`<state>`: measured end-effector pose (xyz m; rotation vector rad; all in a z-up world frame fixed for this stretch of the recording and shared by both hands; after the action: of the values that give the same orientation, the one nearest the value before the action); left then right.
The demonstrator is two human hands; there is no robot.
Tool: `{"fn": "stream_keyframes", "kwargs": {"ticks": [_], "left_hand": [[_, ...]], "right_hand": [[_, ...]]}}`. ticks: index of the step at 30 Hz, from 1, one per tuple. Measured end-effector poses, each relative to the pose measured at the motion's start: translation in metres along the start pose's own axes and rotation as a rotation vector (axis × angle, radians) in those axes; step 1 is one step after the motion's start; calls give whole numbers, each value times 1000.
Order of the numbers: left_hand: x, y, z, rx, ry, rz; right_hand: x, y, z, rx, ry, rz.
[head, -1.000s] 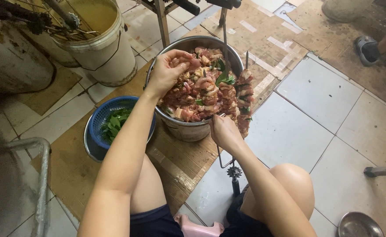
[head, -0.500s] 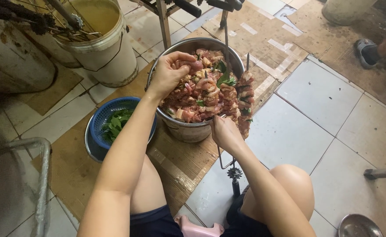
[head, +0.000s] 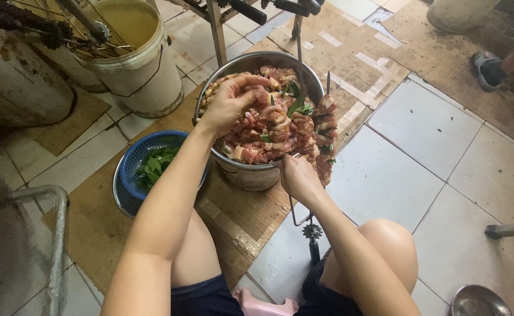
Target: Manually skewering marinated pieces of meat onto metal rods for grilling.
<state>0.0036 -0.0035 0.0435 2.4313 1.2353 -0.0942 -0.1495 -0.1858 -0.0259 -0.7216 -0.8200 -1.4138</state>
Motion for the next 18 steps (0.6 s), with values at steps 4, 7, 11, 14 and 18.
{"fn": "stream_keyframes", "kwargs": {"ticks": [4, 7, 11, 14, 18], "left_hand": [[-5, 8, 11, -94, 204, 43], [-20, 9, -1, -144, 481, -32], [-30, 4, -12, -244, 752, -28], [-38, -3, -16, -317, 1048, 73], [-44, -12, -11, -485, 1176, 113]], "right_hand": [[0, -1, 2, -6, 9, 7], [1, 0, 3, 3, -4, 16], [0, 2, 2, -13, -9, 32], [1, 2, 2, -19, -4, 25], [0, 4, 4, -43, -4, 54]]}}
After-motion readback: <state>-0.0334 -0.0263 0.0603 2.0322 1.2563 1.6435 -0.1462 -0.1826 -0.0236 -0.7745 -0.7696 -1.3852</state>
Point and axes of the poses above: each hand's wrist, its own y-axis towards the middle knuckle, its own x-axis out of the back of the hand, z = x × y, the point moved 1 cm from there along y, towards the middle knuckle, and after that the axes turned 3 degrees about -x, right-handed, at the moved point
